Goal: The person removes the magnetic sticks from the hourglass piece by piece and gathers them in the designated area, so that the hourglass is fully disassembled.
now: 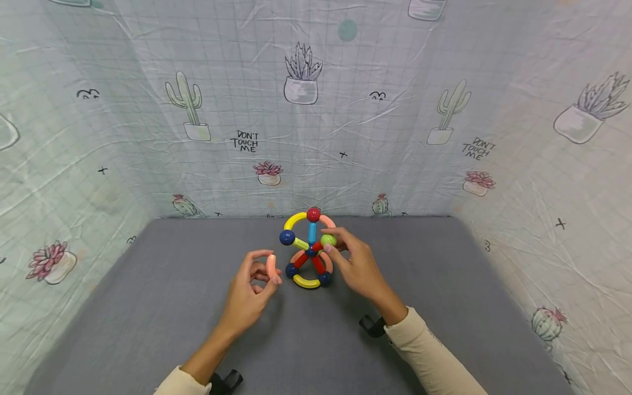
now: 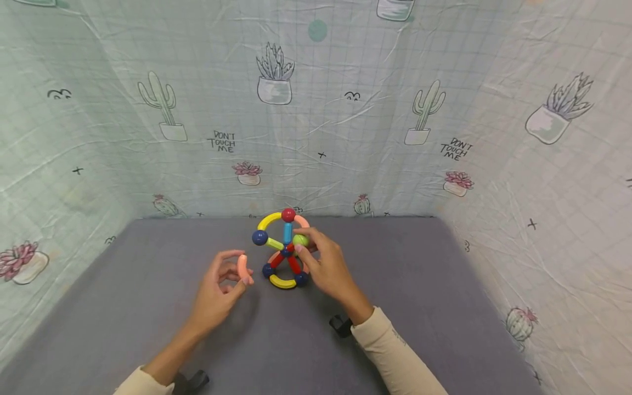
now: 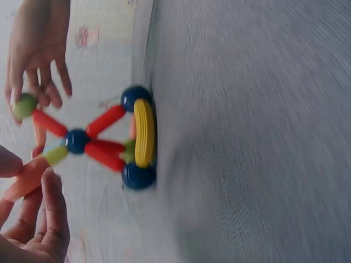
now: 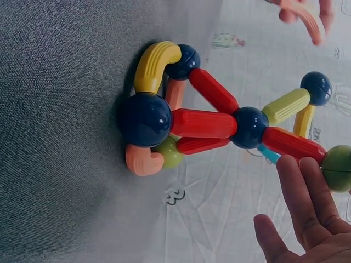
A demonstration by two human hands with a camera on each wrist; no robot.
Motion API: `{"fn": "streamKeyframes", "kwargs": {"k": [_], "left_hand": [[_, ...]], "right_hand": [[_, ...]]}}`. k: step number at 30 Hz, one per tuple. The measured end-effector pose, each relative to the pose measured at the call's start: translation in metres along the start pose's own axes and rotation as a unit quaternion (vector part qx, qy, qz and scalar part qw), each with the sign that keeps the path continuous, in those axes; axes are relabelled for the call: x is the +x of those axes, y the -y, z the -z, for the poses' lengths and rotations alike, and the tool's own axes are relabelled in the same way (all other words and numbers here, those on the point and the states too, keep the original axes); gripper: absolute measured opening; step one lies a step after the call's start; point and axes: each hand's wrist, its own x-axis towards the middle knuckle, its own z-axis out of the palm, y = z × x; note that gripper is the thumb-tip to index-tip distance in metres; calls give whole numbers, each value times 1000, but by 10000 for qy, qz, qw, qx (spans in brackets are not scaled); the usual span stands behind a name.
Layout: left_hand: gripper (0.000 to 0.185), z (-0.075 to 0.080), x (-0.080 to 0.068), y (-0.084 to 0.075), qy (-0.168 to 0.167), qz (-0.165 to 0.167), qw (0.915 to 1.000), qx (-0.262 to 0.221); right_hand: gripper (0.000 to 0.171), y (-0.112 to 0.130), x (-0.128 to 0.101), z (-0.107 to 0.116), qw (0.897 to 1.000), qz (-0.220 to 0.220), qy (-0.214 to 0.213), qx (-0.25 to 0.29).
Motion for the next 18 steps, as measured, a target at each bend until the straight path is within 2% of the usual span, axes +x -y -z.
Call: {"fn": "streamKeyframes", "kwargs": {"k": [5, 10, 13, 18], "left_hand": [[47, 27, -3, 9, -197, 116, 9988, 427], [39, 55, -10, 20, -243, 411, 9932, 1061], [38, 73, -16, 27, -316, 532, 9851, 1605], [39, 105, -24, 35, -480, 657, 9657, 2464]], "right_hand": [[34, 0, 0, 0, 10000, 7, 3, -6], [34, 0, -1, 0, 10000, -10, 0, -2], [34, 0, -1, 0, 10000, -7, -7, -10], [34, 0, 0, 0, 10000, 2, -9, -17]]}}
